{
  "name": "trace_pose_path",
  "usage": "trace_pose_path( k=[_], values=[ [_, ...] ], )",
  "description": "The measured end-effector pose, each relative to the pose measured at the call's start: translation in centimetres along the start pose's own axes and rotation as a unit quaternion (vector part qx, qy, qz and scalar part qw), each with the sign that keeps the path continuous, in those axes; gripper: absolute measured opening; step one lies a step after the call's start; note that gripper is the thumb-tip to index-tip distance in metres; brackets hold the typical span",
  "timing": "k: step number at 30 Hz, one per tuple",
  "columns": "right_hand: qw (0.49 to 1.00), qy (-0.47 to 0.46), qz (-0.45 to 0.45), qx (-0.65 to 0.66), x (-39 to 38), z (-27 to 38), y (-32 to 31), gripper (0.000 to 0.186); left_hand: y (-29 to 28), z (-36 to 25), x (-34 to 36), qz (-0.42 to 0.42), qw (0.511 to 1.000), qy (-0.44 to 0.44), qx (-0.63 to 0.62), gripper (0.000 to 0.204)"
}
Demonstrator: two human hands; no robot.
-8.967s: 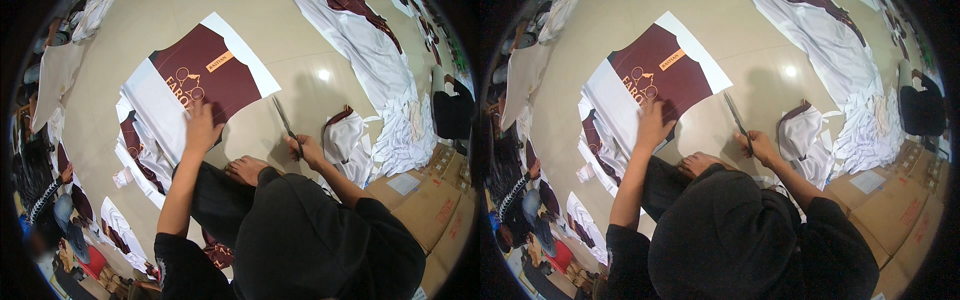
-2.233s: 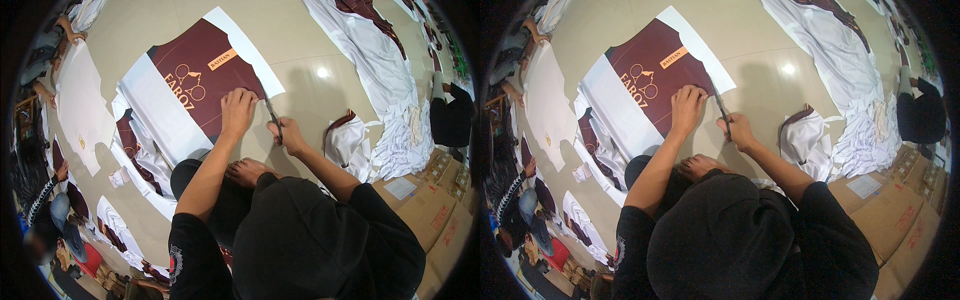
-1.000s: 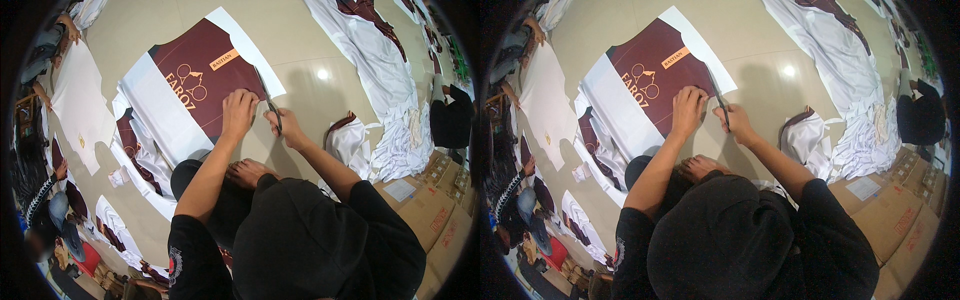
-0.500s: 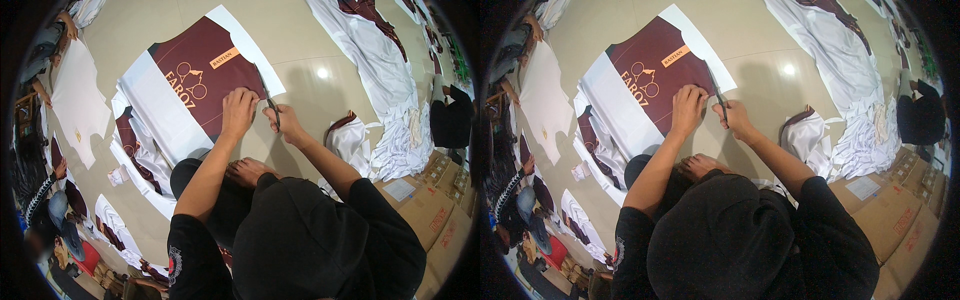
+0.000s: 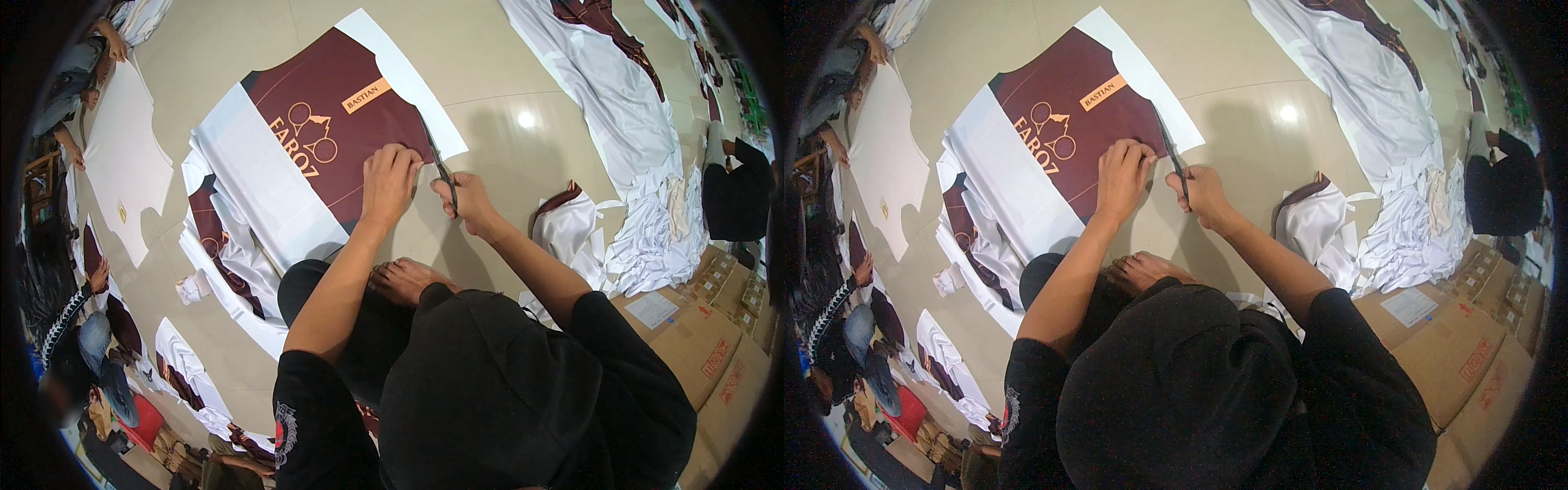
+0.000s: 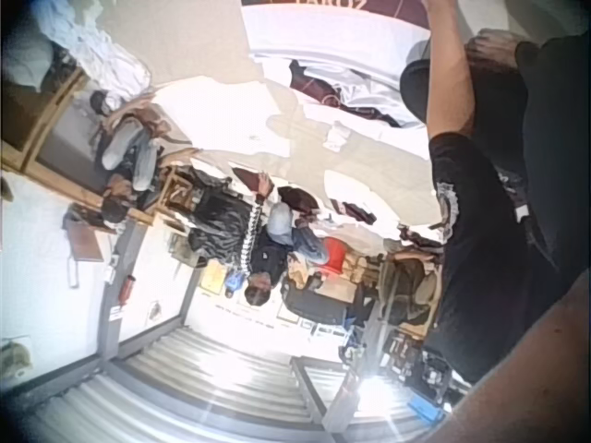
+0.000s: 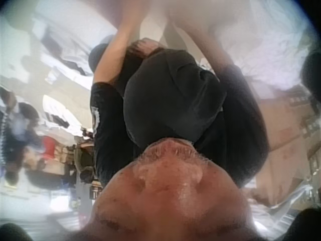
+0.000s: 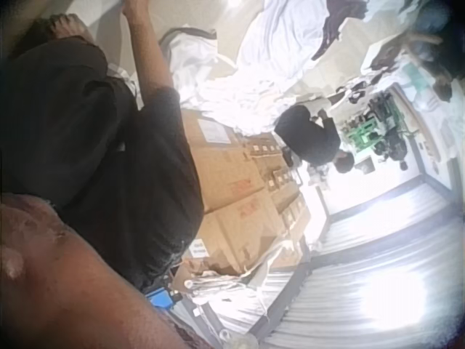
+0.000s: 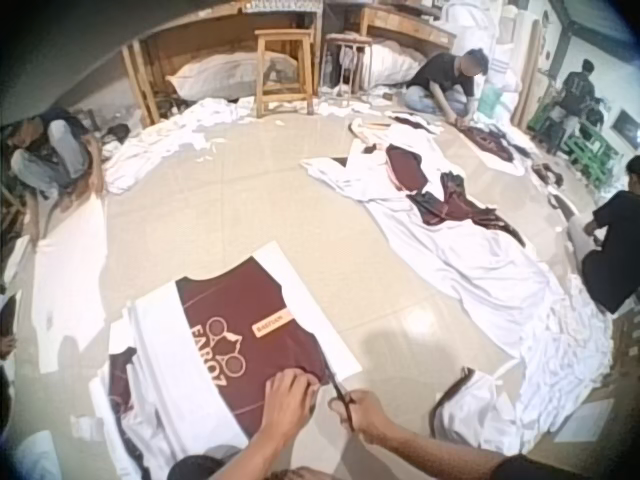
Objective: The person sits on the floor and uses scissors to cut a maroon and white fabric piece along a paper template. They trim the edges, adjust the fabric layers, and continue cutting around the pattern to separate the shaped piece from the surrounding material.
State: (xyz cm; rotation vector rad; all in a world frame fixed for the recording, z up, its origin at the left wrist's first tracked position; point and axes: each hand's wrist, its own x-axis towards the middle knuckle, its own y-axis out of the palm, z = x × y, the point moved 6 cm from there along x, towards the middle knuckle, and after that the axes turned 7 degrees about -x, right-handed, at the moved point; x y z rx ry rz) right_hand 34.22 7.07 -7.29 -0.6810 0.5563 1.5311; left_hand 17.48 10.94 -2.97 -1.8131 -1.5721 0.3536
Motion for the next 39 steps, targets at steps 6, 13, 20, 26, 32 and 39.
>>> trace_pose_path(
  k=[6, 13, 20, 26, 32, 39],
  values=[
    [1.0, -0.011, 0.001, 0.022, 0.9, 0.3, 0.2, 0.031, 0.0, 0.1, 0.0, 0.003, 1.0, -0.004, -0.004, 0.012],
    [1.0, -0.006, 0.005, 0.025, 1.6, 0.7, 0.3, 0.031, -0.2, 0.0, 0.0, 0.013, 1.0, -0.016, -0.012, 0.013],
    [1.0, -0.007, -0.001, 0.029, 1.7, 0.8, 0.4, 0.029, -0.2, -0.1, 0.0, 0.009, 1.0, -0.011, -0.012, 0.014],
    [1.0, -0.014, 0.012, 0.021, 1.8, 0.5, 0.2, 0.029, -0.1, 0.0, 0.0, 0.004, 1.0, -0.011, -0.015, 0.013],
    [0.995, 0.029, 0.073, -0.064, 2.7, 1.8, -3.0, 0.037, -0.2, 0.2, -0.3, -0.01, 1.0, -0.01, -0.017, 0.012],
    [0.94, 0.006, 0.197, -0.278, 6.9, 7.7, -9.0, 0.03, -0.2, 0.1, -0.2, -0.003, 0.999, -0.02, -0.035, 0.013]
  ],
)
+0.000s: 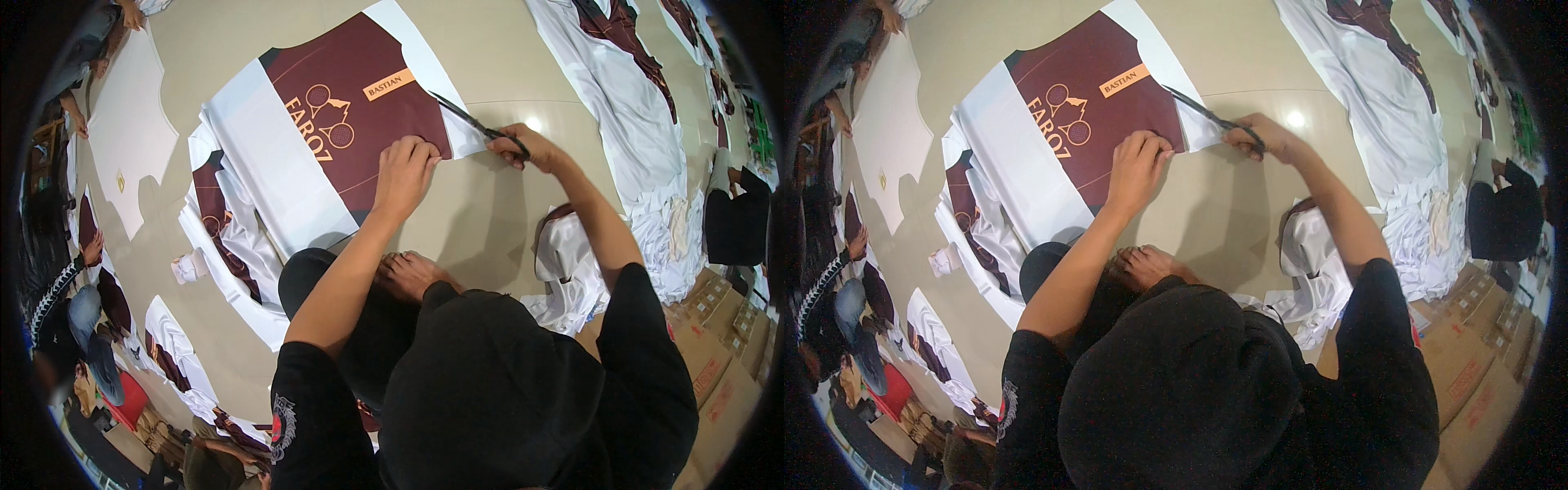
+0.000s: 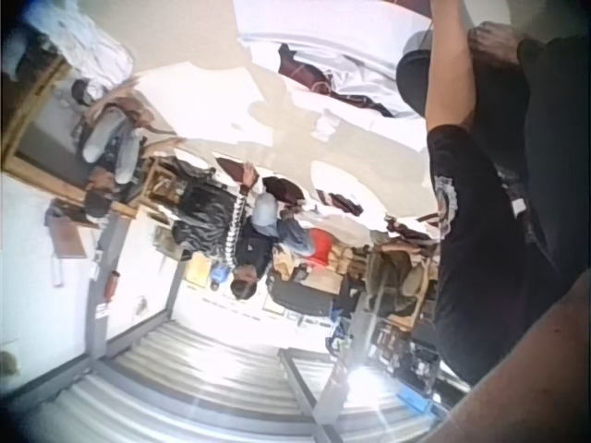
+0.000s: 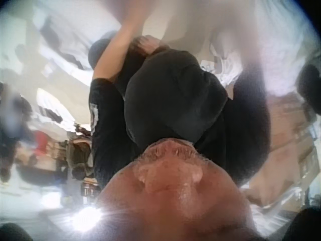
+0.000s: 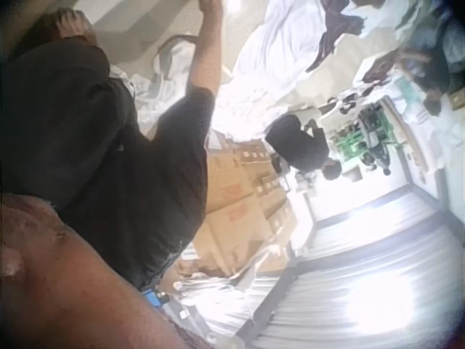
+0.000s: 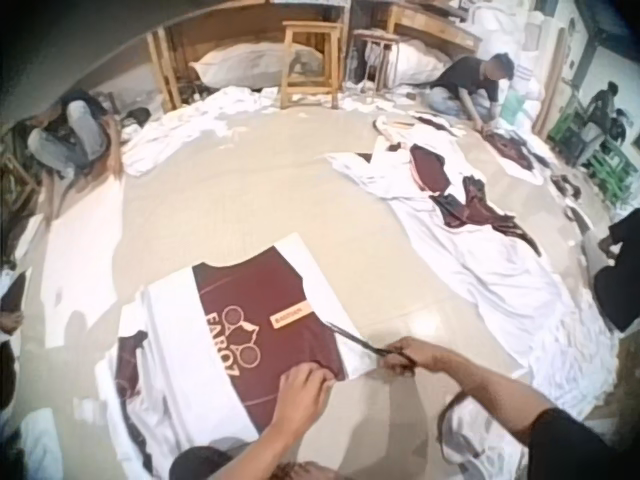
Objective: The person sits on the floor and uses scissors to cut a maroon and white fabric piece along a paper template. They trim the edges, adjust the fabric layers, and continue cutting around the pattern to separate the shaped piece from the surrounding material.
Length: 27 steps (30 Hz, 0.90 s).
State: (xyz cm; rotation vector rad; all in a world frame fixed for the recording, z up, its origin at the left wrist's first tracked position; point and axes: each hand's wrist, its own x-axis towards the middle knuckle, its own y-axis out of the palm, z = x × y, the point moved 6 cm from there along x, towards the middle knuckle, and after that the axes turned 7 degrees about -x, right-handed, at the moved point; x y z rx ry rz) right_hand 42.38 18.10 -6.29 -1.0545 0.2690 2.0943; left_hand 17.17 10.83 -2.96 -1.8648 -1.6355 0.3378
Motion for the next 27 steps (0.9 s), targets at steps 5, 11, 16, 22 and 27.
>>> trace_pose_path(
  k=[5, 11, 16, 22, 27],
  values=[
    [0.994, -0.012, 0.054, -0.096, 1.3, 2.1, -3.4, 0.028, 0.0, 0.1, 0.0, 0.002, 1.0, 0.002, 0.007, 0.014],
    [0.987, -0.031, 0.081, -0.134, 2.6, 2.9, -4.2, 0.028, 0.1, 0.1, 0.1, 0.002, 1.0, -0.001, -0.004, 0.012],
    [0.989, -0.032, 0.093, -0.111, 3.1, 2.5, -3.9, 0.027, 0.0, 0.0, 0.1, 0.016, 1.0, -0.006, 0.003, 0.013],
    [0.99, -0.038, 0.089, -0.102, 3.1, 2.7, -3.9, 0.027, 0.0, -0.1, 0.3, 0.007, 1.0, 0.0, -0.009, 0.012],
    [0.991, -0.03, 0.087, -0.098, 3.1, 3.0, -3.7, 0.025, 0.0, -0.1, 0.2, 0.02, 1.0, -0.004, 0.005, 0.013]
  ],
)
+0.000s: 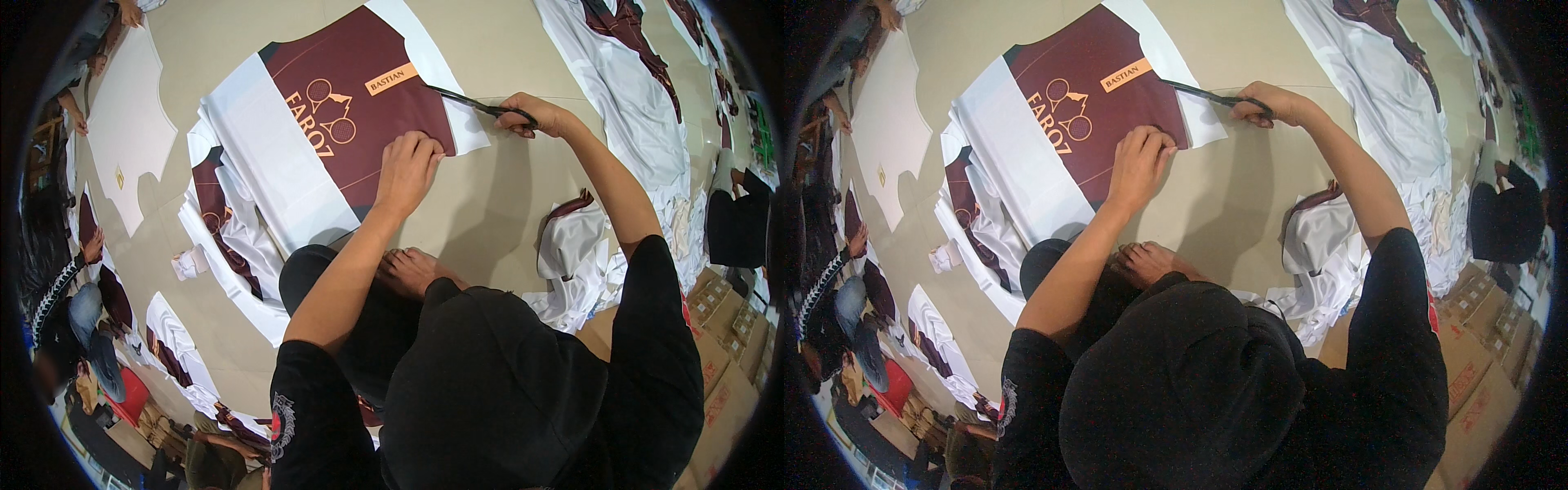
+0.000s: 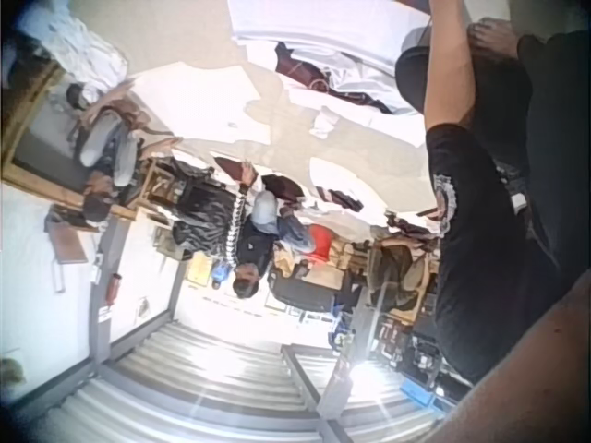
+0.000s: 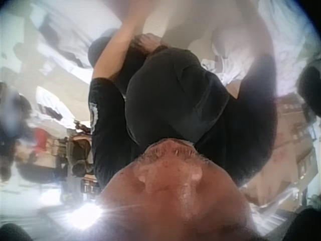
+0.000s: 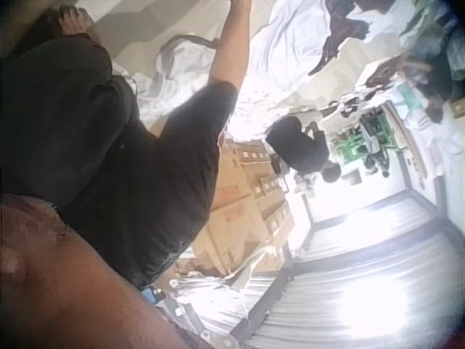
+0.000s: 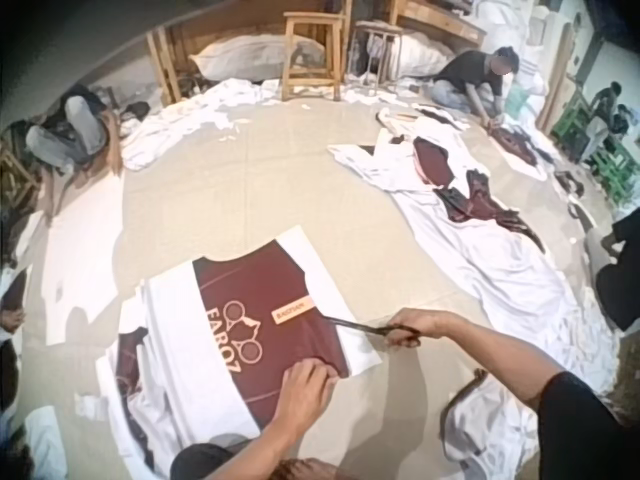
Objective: The person sits on the floor and uses scissors to cut a maroon and white fabric piece along a paper template. They trim the edges, adjust the fabric layers, and continue cutting around the pattern to separate the shaped piece from the surrounding material.
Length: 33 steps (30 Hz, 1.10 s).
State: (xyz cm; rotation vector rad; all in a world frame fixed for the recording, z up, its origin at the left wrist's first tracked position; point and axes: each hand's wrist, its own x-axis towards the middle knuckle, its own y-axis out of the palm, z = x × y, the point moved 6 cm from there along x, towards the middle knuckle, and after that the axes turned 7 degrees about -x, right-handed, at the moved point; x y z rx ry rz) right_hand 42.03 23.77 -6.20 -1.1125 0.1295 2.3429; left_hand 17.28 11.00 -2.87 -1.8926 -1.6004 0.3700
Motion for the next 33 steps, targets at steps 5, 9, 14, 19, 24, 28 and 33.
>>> trace_pose_path(
  k=[5, 9, 14, 19, 24, 28, 33],
  values=[
    [1.0, 0.013, -0.011, 0.003, -0.1, 0.0, -0.1, 0.024, 0.0, -0.1, 0.0, 0.006, 1.0, -0.004, 0.004, 0.014],
    [1.0, 0.005, -0.005, -0.001, -0.2, 0.3, 0.0, 0.024, 0.0, 0.0, 0.0, 0.0, 1.0, 0.001, 0.004, 0.014],
    [1.0, 0.0, -0.011, -0.001, -0.1, -0.2, 0.0, 0.023, 0.0, -0.1, 0.0, -0.001, 1.0, 0.004, 0.004, 0.014],
    [1.0, 0.01, -0.016, 0.003, -0.2, -0.3, 0.4, 0.023, -0.1, -0.1, 0.0, 0.003, 1.0, 0.0, 0.002, 0.014],
    [0.999, 0.004, -0.015, 0.04, -0.4, -0.8, 1.0, 0.024, 0.0, 0.0, -0.1, 0.002, 1.0, 0.0, 0.005, 0.013],
    [0.997, 0.011, -0.022, 0.069, -0.4, -1.6, 1.7, 0.026, 0.1, 0.1, -0.1, 0.004, 1.0, 0.001, 0.003, 0.014],
    [0.992, 0.017, -0.026, 0.124, -0.8, -1.5, 3.2, 0.027, 0.1, 0.0, -0.1, 0.004, 1.0, 0.001, 0.002, 0.014]
  ],
)
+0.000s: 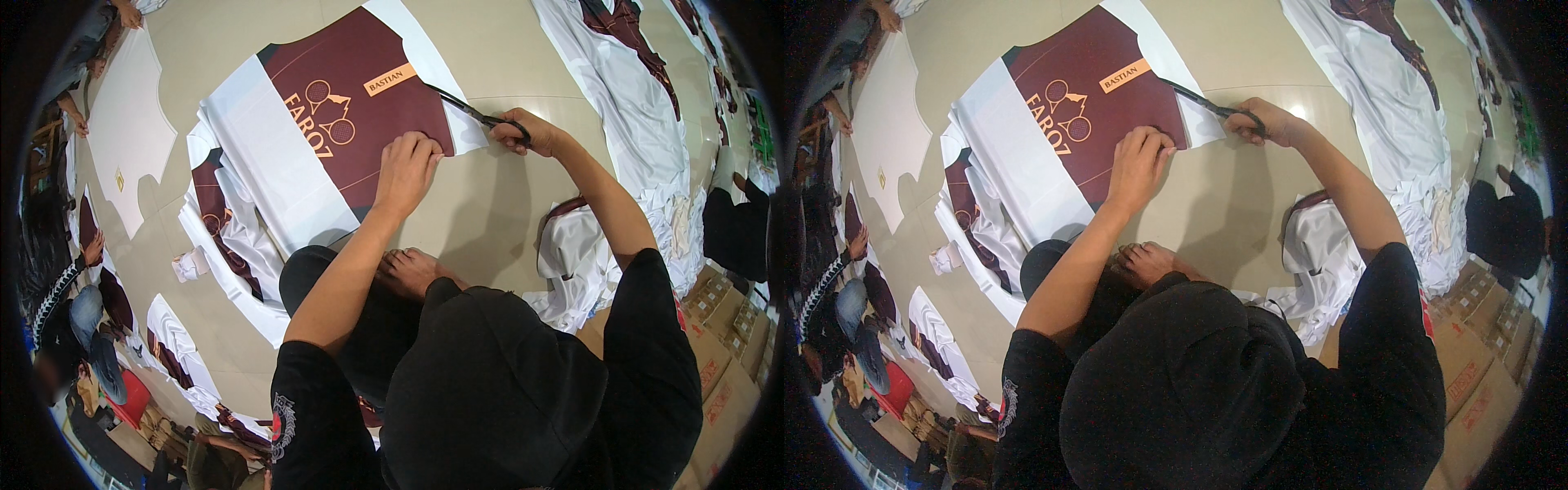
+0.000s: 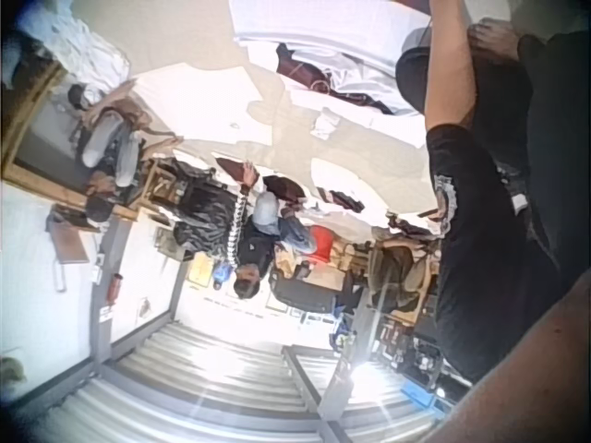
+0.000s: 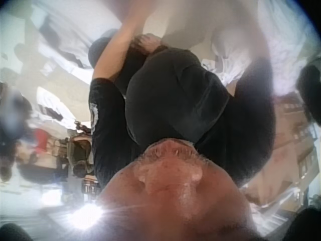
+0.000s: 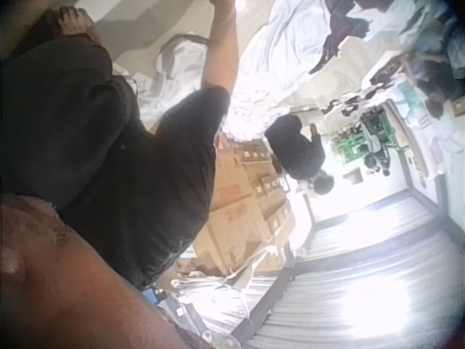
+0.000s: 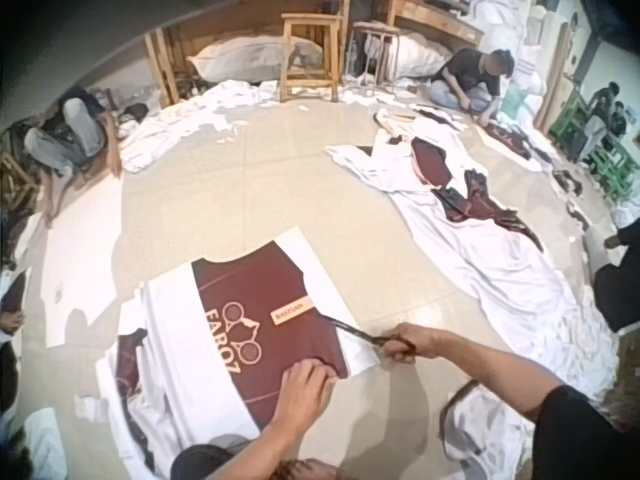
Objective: The person sits on the floor and uses scissors to cut a maroon and white fabric piece along a paper template. They trim the edges, adjust the fabric layers, and continue cutting around the pattern to separate the shaped piece from the surrounding material.
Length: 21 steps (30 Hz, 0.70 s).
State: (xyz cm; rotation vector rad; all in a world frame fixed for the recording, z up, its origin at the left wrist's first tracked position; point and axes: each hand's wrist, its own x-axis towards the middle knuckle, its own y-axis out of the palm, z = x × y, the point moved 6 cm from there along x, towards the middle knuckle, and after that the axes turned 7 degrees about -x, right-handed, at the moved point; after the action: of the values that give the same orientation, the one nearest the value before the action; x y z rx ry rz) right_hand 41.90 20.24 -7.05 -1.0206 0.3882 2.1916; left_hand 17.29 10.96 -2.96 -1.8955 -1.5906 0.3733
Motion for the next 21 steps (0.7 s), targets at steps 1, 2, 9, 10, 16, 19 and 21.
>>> trace_pose_path(
  k=[1, 2, 9, 10, 16, 19, 21],
  values=[
    [1.0, -0.003, 0.0, 0.01, -0.1, -0.1, 0.3, 0.026, 0.0, 0.0, 0.0, -0.002, 1.0, 0.001, -0.001, 0.014],
    [1.0, -0.007, 0.001, 0.021, -0.2, -0.2, 0.5, 0.026, -0.1, -0.1, 0.0, -0.007, 1.0, 0.004, -0.004, 0.014],
    [0.998, 0.005, -0.042, 0.036, -0.6, -0.1, 1.5, 0.023, -0.1, -0.1, 0.0, -0.015, 1.0, 0.006, -0.012, 0.012],
    [0.998, 0.006, -0.045, 0.039, -0.7, -0.2, 1.8, 0.023, -0.1, -0.1, 0.0, -0.016, 1.0, 0.007, -0.012, 0.012],
    [0.998, -0.001, -0.061, 0.016, -0.7, -0.4, 2.1, 0.024, 0.0, 0.0, 0.1, -0.007, 1.0, -0.001, -0.002, 0.011],
    [0.998, -0.005, -0.066, -0.007, -0.6, -0.4, 2.0, 0.025, -0.1, -0.1, 0.1, -0.015, 1.0, 0.007, -0.01, 0.011],
    [0.997, -0.006, -0.073, -0.011, -0.6, -0.5, 2.0, 0.025, -0.1, -0.1, 0.1, -0.016, 1.0, 0.008, -0.01, 0.011]
  ],
)
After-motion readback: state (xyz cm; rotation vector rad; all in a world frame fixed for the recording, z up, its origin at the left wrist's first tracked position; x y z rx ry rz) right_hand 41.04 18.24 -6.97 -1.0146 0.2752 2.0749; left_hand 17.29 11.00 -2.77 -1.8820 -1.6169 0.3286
